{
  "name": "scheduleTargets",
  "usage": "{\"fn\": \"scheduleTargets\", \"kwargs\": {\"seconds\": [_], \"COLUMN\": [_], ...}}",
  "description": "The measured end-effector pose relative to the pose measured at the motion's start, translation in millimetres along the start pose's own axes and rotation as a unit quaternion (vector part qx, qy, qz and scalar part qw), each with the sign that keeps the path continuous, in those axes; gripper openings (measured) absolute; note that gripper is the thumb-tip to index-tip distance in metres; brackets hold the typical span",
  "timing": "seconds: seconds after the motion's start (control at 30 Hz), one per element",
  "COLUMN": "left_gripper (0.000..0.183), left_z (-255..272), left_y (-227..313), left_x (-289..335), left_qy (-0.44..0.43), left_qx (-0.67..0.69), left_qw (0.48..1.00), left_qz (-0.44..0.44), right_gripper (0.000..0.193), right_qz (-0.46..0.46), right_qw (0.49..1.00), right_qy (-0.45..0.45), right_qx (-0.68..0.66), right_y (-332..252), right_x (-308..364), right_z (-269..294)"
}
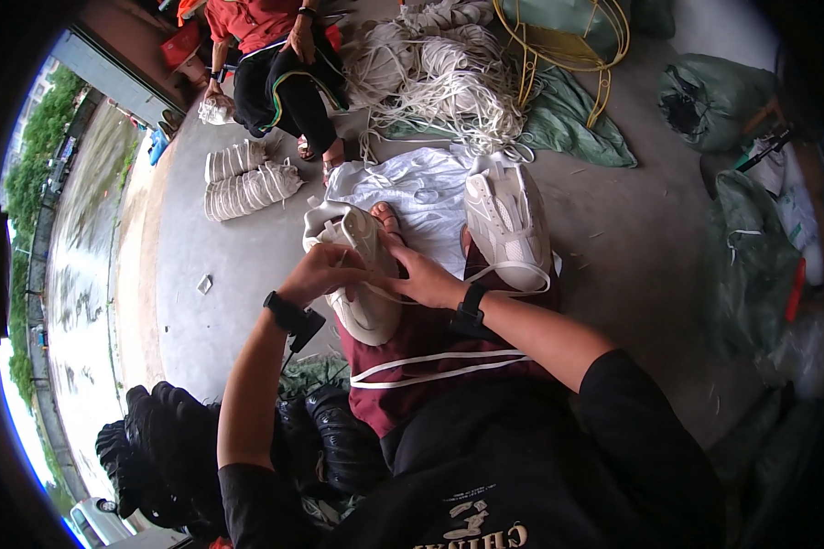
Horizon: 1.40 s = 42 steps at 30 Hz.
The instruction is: Lacing a pair of white shoes.
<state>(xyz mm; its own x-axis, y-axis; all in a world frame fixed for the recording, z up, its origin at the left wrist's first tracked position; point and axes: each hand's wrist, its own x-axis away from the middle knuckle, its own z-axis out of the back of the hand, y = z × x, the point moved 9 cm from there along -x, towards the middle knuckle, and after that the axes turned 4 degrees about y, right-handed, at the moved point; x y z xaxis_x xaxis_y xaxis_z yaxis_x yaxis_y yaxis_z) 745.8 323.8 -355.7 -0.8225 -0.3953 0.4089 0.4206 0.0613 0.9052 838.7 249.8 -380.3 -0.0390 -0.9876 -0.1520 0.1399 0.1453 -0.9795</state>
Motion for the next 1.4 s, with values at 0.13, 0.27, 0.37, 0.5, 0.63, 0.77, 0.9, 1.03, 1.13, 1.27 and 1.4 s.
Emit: {"fn": "scheduleTargets", "kwargs": {"seconds": [0.13,0.27,0.37,0.5,0.63,0.77,0.9,1.03,1.13,1.27,1.4], "left_gripper": [0.013,0.013,0.014,0.015,0.014,0.011,0.01,0.011,0.011,0.011,0.011], "left_z": [-1,-3,-9,-6,-1,0,-1,-3,-3,0,-2], "left_y": [4,1,-1,3,6,9,3,3,0,-4,-3], "left_x": [1,3,1,0,2,2,0,-4,-7,-7,-7], "left_qy": [0.003,0.008,-0.003,-0.003,0.009,0.005,0.001,0.001,-0.001,0.0,0.004], "left_qx": [-0.022,-0.022,-0.002,-0.008,-0.02,-0.014,0.0,-0.003,0.004,0.005,-0.027], "left_qw": [1.0,0.999,1.0,1.0,1.0,1.0,1.0,1.0,1.0,1.0,0.999], "left_qz": [0.02,0.036,0.019,0.016,0.01,0.004,0.007,0.008,0.006,0.008,0.022], "right_gripper": [0.08,0.079,0.079,0.079,0.079,0.078,0.074,0.063,0.047,0.024,0.016], "right_qz": [-0.012,0.002,-0.015,-0.02,-0.017,0.001,0.003,-0.013,0.087,0.053,0.053], "right_qw": [1.0,0.999,1.0,1.0,0.999,1.0,1.0,0.999,0.973,0.976,0.978], "right_qy": [0.028,0.039,0.015,-0.006,-0.021,-0.013,-0.017,0.017,0.127,0.131,0.085], "right_qx": [0.004,0.006,0.008,-0.013,-0.027,0.003,-0.009,-0.044,0.172,0.166,0.183], "right_y": [-3,-13,-3,-9,-10,-9,-15,1,-14,-33,-40], "right_x": [2,6,10,6,2,0,0,1,5,9,10], "right_z": [2,3,5,7,5,6,9,13,29,34,23]}}
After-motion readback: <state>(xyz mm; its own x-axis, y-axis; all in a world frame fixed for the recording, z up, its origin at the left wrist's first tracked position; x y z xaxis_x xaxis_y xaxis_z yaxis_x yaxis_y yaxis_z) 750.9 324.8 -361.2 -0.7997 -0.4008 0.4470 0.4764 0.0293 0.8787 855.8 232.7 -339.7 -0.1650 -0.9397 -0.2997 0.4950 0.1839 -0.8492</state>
